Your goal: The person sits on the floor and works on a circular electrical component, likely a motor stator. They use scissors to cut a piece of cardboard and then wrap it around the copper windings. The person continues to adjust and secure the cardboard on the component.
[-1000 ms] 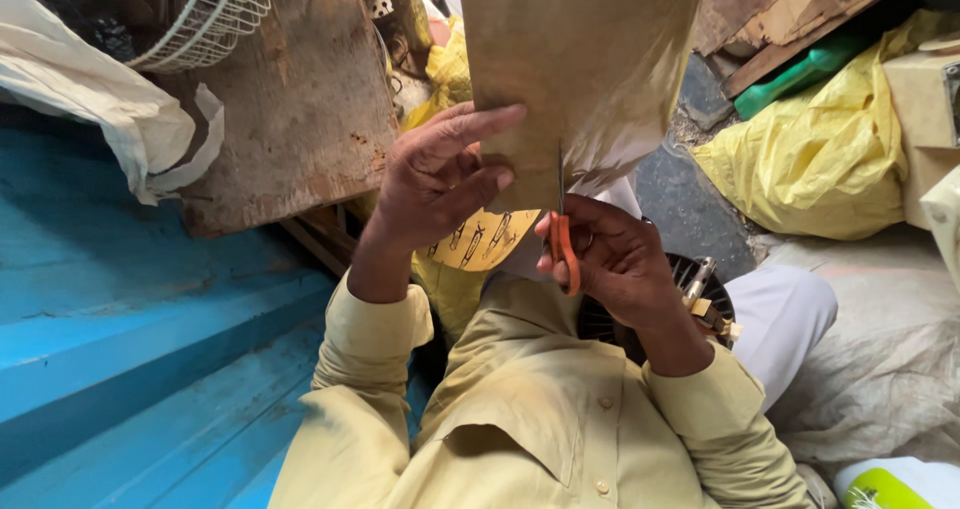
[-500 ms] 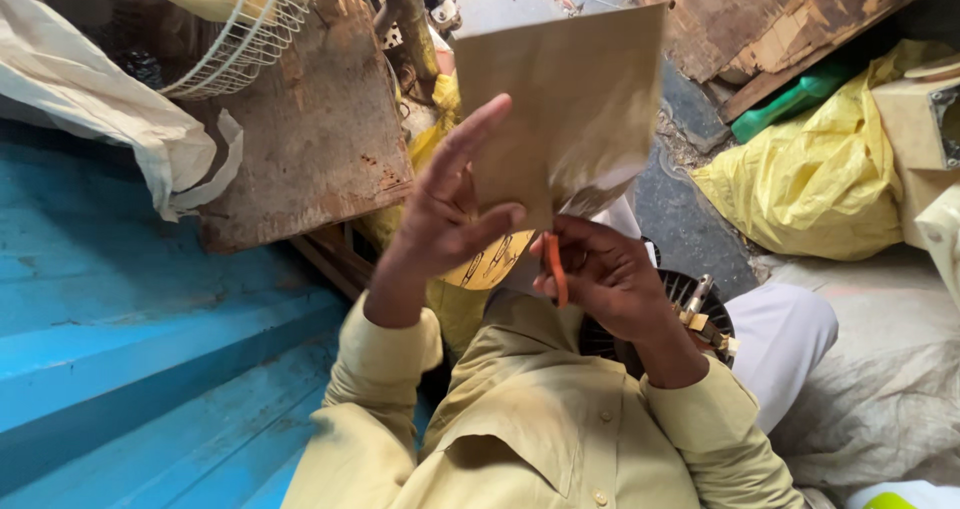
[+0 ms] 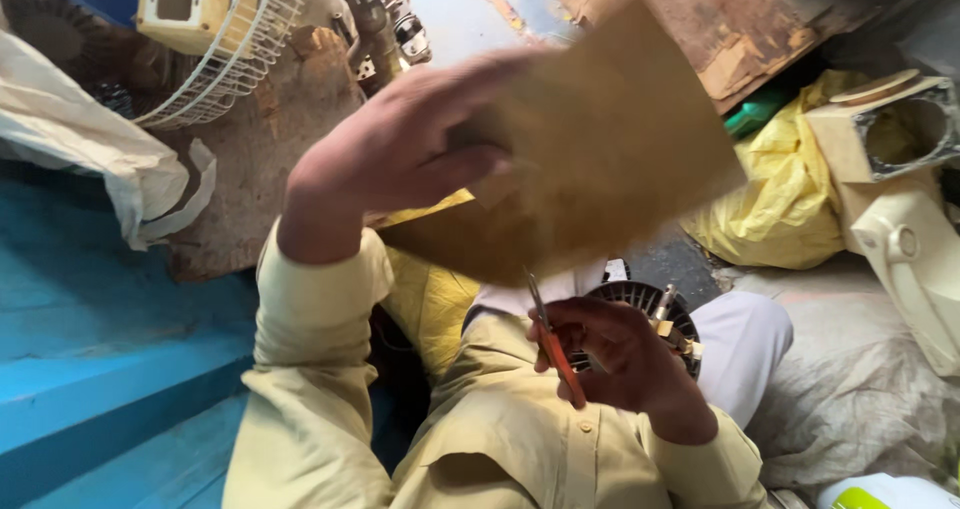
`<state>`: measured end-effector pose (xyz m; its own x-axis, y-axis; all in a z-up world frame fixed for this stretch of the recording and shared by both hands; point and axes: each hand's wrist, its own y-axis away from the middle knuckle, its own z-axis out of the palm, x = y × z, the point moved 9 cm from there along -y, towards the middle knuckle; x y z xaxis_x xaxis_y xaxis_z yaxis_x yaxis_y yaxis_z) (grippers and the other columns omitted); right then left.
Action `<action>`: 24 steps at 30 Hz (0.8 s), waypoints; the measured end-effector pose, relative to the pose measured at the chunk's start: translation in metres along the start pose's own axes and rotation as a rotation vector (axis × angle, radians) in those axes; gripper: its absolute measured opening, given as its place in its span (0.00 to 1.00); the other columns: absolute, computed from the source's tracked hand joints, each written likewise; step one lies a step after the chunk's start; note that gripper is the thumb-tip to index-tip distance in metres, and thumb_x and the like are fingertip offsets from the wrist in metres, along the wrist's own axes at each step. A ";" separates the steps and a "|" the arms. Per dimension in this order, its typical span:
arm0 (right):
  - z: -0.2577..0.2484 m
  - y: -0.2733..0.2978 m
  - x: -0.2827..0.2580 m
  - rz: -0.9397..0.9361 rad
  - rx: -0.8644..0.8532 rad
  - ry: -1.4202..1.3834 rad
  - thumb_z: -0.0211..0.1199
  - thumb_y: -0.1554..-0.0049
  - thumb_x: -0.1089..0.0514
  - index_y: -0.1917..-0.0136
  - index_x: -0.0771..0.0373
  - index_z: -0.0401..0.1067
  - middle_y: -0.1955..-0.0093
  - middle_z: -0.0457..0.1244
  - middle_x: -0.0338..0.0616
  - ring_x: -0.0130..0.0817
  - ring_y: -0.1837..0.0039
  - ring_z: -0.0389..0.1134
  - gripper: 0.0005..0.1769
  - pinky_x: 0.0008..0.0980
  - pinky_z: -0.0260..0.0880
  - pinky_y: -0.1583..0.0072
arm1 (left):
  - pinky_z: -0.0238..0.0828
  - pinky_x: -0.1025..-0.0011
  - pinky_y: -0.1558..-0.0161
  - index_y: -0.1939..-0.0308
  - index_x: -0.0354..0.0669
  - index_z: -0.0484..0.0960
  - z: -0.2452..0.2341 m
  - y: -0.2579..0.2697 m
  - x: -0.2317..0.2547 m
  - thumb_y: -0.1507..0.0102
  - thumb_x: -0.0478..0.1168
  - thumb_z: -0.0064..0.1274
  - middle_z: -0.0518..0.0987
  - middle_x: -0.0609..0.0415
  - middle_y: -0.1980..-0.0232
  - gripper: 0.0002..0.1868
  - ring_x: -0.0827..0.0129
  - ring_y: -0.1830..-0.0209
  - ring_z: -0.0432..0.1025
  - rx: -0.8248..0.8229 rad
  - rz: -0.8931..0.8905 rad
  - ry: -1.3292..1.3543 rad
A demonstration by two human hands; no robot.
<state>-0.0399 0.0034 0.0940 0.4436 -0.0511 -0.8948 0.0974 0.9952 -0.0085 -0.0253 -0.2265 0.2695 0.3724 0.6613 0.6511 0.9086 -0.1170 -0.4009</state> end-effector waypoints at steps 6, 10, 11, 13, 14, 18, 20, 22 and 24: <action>-0.023 0.023 -0.020 0.002 0.278 -0.104 0.73 0.48 0.67 0.27 0.70 0.64 0.37 0.67 0.49 0.37 0.43 0.74 0.37 0.38 0.75 0.40 | 0.76 0.69 0.58 0.29 0.41 0.72 0.077 -0.041 -0.041 0.38 0.35 0.65 0.84 0.51 0.52 0.33 0.68 0.63 0.73 -0.195 -0.183 0.200; -0.043 0.031 0.003 0.091 0.337 -0.157 0.72 0.46 0.67 0.26 0.70 0.64 0.37 0.66 0.49 0.37 0.44 0.73 0.36 0.35 0.74 0.42 | 0.76 0.73 0.45 0.29 0.34 0.70 0.161 -0.010 -0.063 0.31 0.36 0.60 0.80 0.56 0.42 0.28 0.75 0.46 0.74 -0.137 -0.394 1.079; -0.046 0.036 0.010 0.129 0.359 -0.174 0.72 0.46 0.67 0.26 0.70 0.64 0.38 0.66 0.49 0.37 0.44 0.73 0.36 0.35 0.74 0.42 | 0.75 0.72 0.40 0.29 0.32 0.71 0.177 0.003 -0.062 0.30 0.35 0.60 0.80 0.55 0.40 0.26 0.75 0.42 0.74 -0.103 -0.393 1.173; -0.049 0.046 0.020 0.205 0.395 -0.205 0.71 0.47 0.67 0.27 0.70 0.64 0.38 0.67 0.49 0.36 0.44 0.73 0.36 0.34 0.73 0.42 | 0.74 0.72 0.39 0.32 0.28 0.72 0.200 0.032 -0.069 0.30 0.34 0.60 0.80 0.53 0.41 0.24 0.73 0.42 0.75 -0.006 -0.495 1.285; -0.048 0.051 0.020 0.222 0.396 -0.190 0.72 0.48 0.68 0.27 0.70 0.65 0.38 0.67 0.50 0.37 0.44 0.73 0.36 0.34 0.73 0.42 | 0.75 0.73 0.43 0.34 0.26 0.73 0.209 0.046 -0.076 0.30 0.33 0.60 0.80 0.52 0.45 0.23 0.73 0.46 0.75 0.053 -0.598 1.300; -0.032 0.070 0.010 0.315 0.326 -0.194 0.74 0.50 0.66 0.28 0.69 0.65 0.40 0.69 0.50 0.38 0.45 0.74 0.38 0.34 0.74 0.42 | 0.75 0.78 0.47 0.33 0.32 0.74 0.191 0.064 -0.064 0.27 0.30 0.57 0.81 0.58 0.44 0.19 0.80 0.48 0.75 0.241 -0.462 1.209; -0.030 0.068 0.002 0.340 0.269 -0.209 0.76 0.51 0.64 0.28 0.70 0.66 0.40 0.69 0.51 0.38 0.45 0.73 0.39 0.35 0.74 0.43 | 0.73 0.78 0.57 0.34 0.36 0.77 0.169 0.059 -0.064 0.29 0.29 0.55 0.81 0.57 0.54 0.18 0.80 0.59 0.73 0.224 -0.505 0.826; -0.027 0.066 0.001 0.355 0.237 -0.241 0.79 0.51 0.60 0.28 0.72 0.68 0.40 0.68 0.51 0.38 0.44 0.71 0.41 0.33 0.72 0.45 | 0.73 0.78 0.62 0.35 0.40 0.79 0.148 0.046 -0.055 0.29 0.27 0.56 0.82 0.56 0.59 0.18 0.81 0.65 0.73 0.200 -0.455 0.593; -0.025 0.063 -0.001 0.317 0.192 -0.246 0.80 0.50 0.57 0.28 0.72 0.69 0.41 0.69 0.51 0.38 0.45 0.72 0.41 0.35 0.73 0.45 | 0.76 0.78 0.61 0.35 0.42 0.78 0.135 0.030 -0.038 0.29 0.26 0.56 0.82 0.55 0.59 0.18 0.81 0.65 0.75 0.174 -0.336 0.515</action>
<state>-0.0562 0.0679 0.0833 0.6747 0.2123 -0.7069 0.0763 0.9325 0.3529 -0.0380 -0.1551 0.1460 0.1544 0.1947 0.9686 0.9640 0.1853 -0.1909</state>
